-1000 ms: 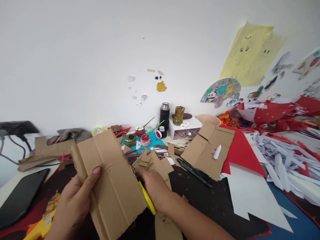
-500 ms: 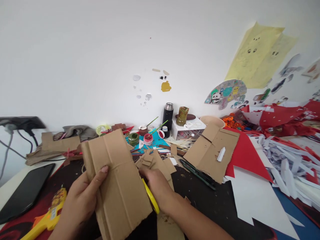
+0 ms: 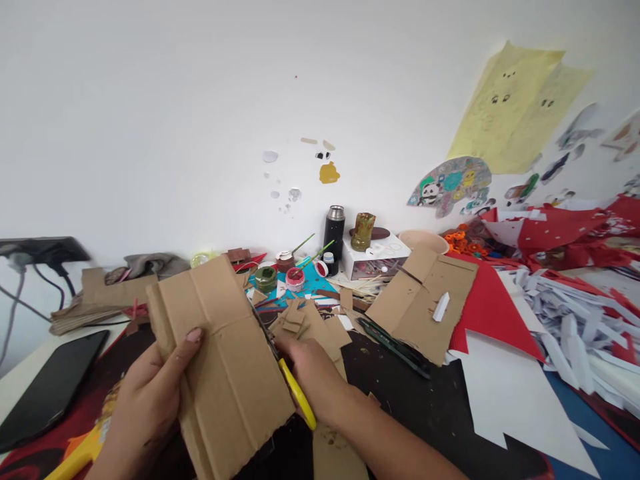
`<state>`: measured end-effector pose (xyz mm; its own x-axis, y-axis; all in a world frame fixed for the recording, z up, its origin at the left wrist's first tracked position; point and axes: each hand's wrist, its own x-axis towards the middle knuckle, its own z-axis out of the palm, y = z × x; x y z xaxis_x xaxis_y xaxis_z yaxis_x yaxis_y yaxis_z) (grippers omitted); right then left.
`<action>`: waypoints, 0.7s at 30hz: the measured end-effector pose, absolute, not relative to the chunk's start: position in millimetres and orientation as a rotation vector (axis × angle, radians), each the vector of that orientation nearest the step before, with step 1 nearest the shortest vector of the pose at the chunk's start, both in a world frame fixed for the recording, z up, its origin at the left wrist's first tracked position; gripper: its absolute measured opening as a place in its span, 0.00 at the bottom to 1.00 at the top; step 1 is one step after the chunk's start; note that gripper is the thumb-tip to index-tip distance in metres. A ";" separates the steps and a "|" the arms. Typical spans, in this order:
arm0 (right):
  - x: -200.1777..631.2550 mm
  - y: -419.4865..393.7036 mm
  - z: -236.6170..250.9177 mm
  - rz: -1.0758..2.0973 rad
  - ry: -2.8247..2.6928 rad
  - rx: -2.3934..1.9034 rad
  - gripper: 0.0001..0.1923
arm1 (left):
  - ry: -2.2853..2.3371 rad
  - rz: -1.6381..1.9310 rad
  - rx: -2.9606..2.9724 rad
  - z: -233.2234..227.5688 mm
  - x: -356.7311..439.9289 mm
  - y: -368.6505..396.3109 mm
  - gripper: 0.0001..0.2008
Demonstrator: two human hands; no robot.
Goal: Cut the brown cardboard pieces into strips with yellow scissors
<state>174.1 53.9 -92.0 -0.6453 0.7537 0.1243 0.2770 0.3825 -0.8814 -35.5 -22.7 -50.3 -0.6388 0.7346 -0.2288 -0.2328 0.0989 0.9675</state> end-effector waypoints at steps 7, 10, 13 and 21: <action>175.1 55.4 -88.6 1.216 -2.184 -0.859 0.17 | 1.623 1.633 0.526 -48.6 -34.1 -22.5 0.33; 175.7 54.7 -86.7 1.222 -2.178 -0.820 0.19 | 1.615 1.600 0.513 -48.7 -35.9 -22.3 0.36; 176.4 53.8 -83.9 1.208 -2.195 -0.809 0.21 | 1.625 1.611 0.516 -47.3 -35.9 -22.7 0.36; 178.0 51.8 -77.7 1.177 -2.263 -0.856 0.23 | 1.634 1.615 0.506 -43.7 -31.9 -23.4 0.40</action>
